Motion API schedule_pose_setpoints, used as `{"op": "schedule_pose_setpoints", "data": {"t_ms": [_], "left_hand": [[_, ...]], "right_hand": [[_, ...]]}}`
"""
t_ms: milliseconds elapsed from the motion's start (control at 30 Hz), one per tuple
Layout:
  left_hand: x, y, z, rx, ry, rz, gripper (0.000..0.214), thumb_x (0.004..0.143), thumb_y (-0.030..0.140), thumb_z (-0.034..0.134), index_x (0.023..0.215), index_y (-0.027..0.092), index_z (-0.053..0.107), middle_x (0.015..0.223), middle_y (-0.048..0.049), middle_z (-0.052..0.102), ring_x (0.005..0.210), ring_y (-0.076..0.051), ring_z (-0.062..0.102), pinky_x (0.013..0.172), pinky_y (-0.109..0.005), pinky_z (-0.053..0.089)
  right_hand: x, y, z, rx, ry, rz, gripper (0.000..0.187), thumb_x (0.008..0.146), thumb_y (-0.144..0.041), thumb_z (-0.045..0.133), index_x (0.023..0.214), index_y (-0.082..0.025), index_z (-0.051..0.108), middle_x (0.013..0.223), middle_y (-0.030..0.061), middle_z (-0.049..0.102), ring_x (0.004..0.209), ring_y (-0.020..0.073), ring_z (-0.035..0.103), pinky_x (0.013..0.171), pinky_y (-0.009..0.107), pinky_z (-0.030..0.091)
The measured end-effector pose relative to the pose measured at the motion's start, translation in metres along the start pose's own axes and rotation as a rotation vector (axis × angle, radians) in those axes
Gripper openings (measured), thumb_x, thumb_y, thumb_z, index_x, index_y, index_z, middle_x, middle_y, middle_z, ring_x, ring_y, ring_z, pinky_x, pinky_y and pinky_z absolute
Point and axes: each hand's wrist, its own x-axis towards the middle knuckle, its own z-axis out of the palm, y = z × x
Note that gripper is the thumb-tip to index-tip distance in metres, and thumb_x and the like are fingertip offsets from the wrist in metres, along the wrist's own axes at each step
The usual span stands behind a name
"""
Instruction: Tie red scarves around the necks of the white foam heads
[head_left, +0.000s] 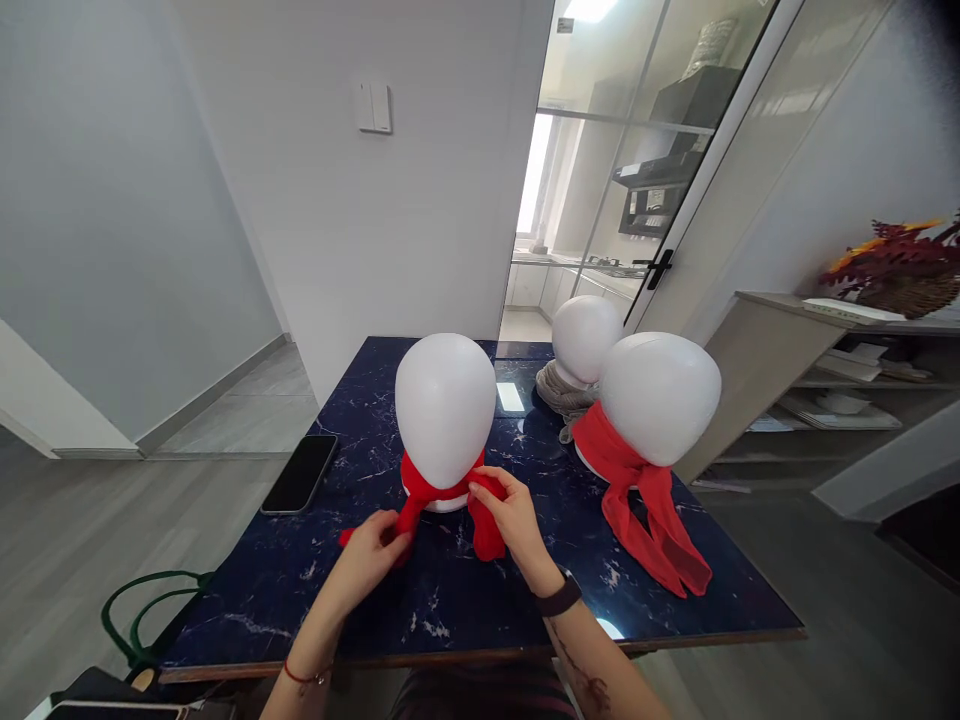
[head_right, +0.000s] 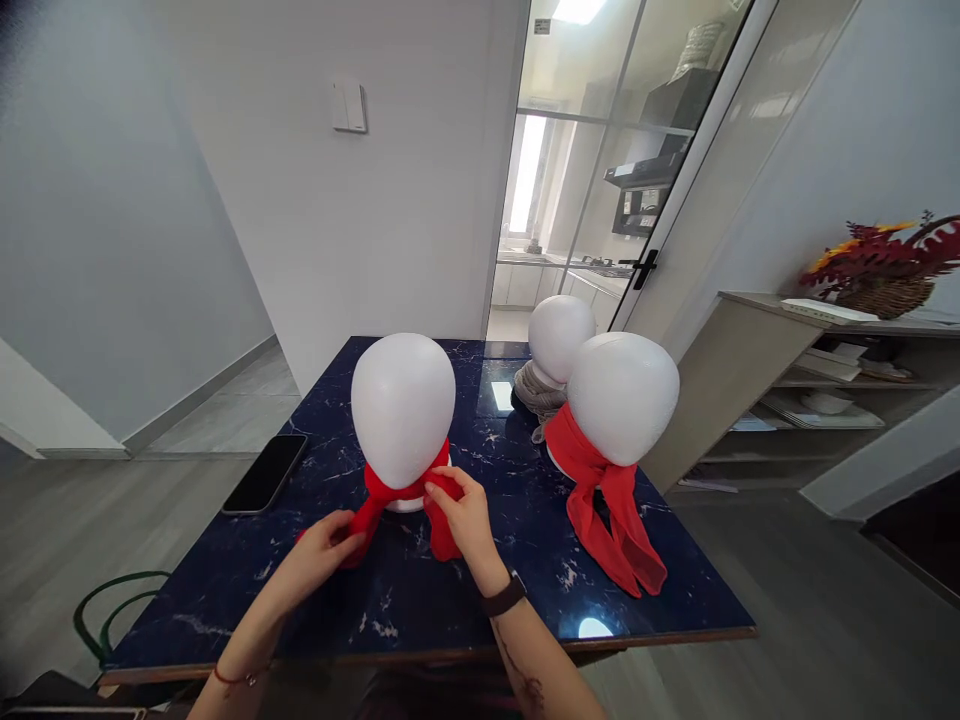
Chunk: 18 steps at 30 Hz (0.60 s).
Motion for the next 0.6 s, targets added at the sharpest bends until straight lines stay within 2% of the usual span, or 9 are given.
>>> {"op": "schedule_pose_setpoints", "data": {"t_ms": [100, 167, 233, 333, 400, 467, 533, 600], "left_hand": [[-0.005, 0.013, 0.024, -0.430, -0.179, -0.007, 0.027, 0.069, 0.039, 0.068, 0.080, 0.014, 0.064, 0.071, -0.0024, 0.063, 0.063, -0.015, 0.053, 0.063, -0.024, 0.040], [-0.005, 0.020, 0.037, -0.536, -0.231, 0.011, 0.027, 0.072, 0.039, 0.067, 0.083, 0.014, 0.065, 0.075, -0.0045, 0.064, 0.068, -0.015, 0.055, 0.067, -0.025, 0.041], [-0.002, 0.020, 0.045, -0.488, -0.179, 0.065, 0.022, 0.076, 0.035, 0.064, 0.084, 0.015, 0.067, 0.080, -0.0066, 0.066, 0.075, -0.018, 0.058, 0.072, -0.026, 0.043], [0.006, 0.013, 0.046, -0.257, 0.046, 0.158, 0.011, 0.076, 0.024, 0.059, 0.077, 0.017, 0.068, 0.081, -0.0070, 0.066, 0.080, -0.021, 0.059, 0.075, -0.028, 0.042], [0.011, 0.008, 0.043, -0.146, 0.144, 0.193, 0.011, 0.075, 0.017, 0.057, 0.074, 0.019, 0.067, 0.081, -0.0063, 0.066, 0.078, -0.020, 0.059, 0.075, -0.029, 0.042], [0.015, 0.005, 0.039, -0.120, 0.166, 0.190, 0.012, 0.076, 0.017, 0.054, 0.077, 0.019, 0.066, 0.079, -0.0051, 0.066, 0.075, -0.019, 0.059, 0.072, -0.028, 0.042], [0.016, 0.007, 0.036, -0.143, 0.175, 0.166, 0.015, 0.081, 0.025, 0.052, 0.080, 0.019, 0.065, 0.075, -0.0037, 0.065, 0.068, -0.018, 0.057, 0.066, -0.027, 0.041], [0.016, 0.012, 0.034, -0.170, 0.193, 0.152, 0.022, 0.084, 0.035, 0.051, 0.078, 0.018, 0.065, 0.070, -0.0029, 0.063, 0.063, -0.017, 0.055, 0.061, -0.026, 0.040]], "right_hand": [[-0.014, -0.004, 0.007, 0.030, -0.020, 0.007, 0.032, 0.071, -0.041, 0.072, 0.094, -0.020, 0.066, 0.092, 0.0047, 0.068, 0.082, 0.0191, 0.061, 0.077, 0.031, 0.047], [-0.022, -0.007, 0.011, 0.084, -0.049, 0.018, 0.028, 0.076, -0.044, 0.066, 0.090, -0.019, 0.066, 0.090, 0.0045, 0.067, 0.083, 0.0184, 0.060, 0.078, 0.030, 0.046], [-0.029, -0.008, 0.015, 0.109, -0.091, 0.043, 0.027, 0.080, -0.045, 0.061, 0.085, -0.019, 0.066, 0.084, 0.0035, 0.066, 0.078, 0.0169, 0.059, 0.075, 0.028, 0.046], [-0.034, -0.005, 0.019, 0.066, -0.197, 0.067, 0.022, 0.076, -0.040, 0.067, 0.079, -0.018, 0.064, 0.079, 0.0017, 0.064, 0.073, 0.0152, 0.057, 0.071, 0.027, 0.044], [-0.034, 0.000, 0.020, 0.081, -0.216, 0.072, 0.024, 0.071, -0.038, 0.072, 0.078, -0.019, 0.061, 0.079, 0.0008, 0.063, 0.073, 0.0146, 0.056, 0.071, 0.026, 0.043], [-0.031, 0.006, 0.021, 0.129, -0.150, 0.096, 0.029, 0.067, -0.040, 0.074, 0.078, -0.020, 0.056, 0.074, -0.0015, 0.061, 0.068, 0.0131, 0.054, 0.066, 0.024, 0.042], [-0.026, 0.009, 0.020, 0.129, -0.058, 0.143, 0.033, 0.068, -0.045, 0.073, 0.078, -0.020, 0.054, 0.065, -0.0036, 0.056, 0.059, 0.0114, 0.050, 0.058, 0.023, 0.039], [-0.021, 0.011, 0.020, 0.067, -0.033, 0.175, 0.035, 0.069, -0.050, 0.070, 0.077, -0.018, 0.057, 0.062, -0.0028, 0.056, 0.057, 0.0109, 0.047, 0.054, 0.023, 0.036]]}}
